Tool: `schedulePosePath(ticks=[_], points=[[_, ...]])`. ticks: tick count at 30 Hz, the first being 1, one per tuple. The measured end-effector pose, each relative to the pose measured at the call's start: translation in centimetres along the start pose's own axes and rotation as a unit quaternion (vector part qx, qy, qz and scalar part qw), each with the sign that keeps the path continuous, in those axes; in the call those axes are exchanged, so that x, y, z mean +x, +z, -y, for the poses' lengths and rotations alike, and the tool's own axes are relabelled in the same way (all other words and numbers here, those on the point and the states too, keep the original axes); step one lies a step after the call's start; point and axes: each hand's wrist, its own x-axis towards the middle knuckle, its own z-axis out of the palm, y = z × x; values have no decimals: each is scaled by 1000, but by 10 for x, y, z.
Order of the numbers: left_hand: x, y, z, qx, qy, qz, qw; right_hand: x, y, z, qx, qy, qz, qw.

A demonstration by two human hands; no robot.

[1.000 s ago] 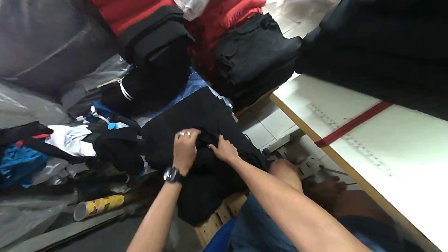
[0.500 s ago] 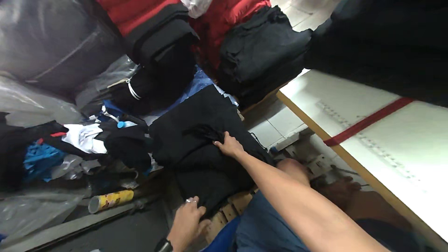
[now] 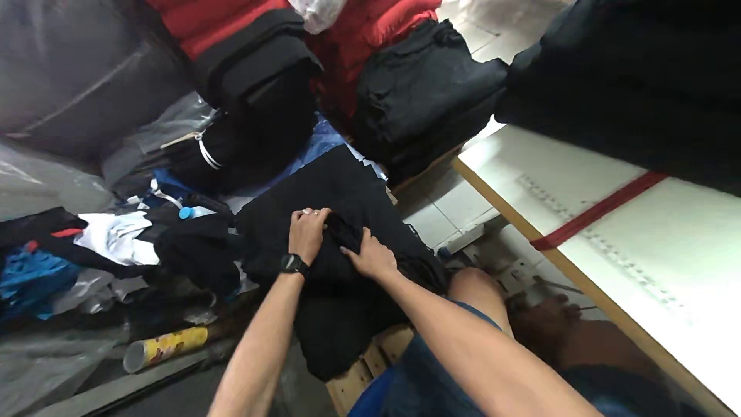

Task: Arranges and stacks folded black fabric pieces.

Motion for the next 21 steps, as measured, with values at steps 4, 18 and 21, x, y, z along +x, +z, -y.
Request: schedulePosePath(ticks=[4,18,21], points=[[-81,6,-50,-55,37,-134,989,9,-5,2,-29,13,16,999],[-131,-109,-35,-97,16,367,925,3,-19,-25,126,-93,107,982],[-56,-122,-22,-103,29,309,945,-25,-19,-7,51,-97,92,990]])
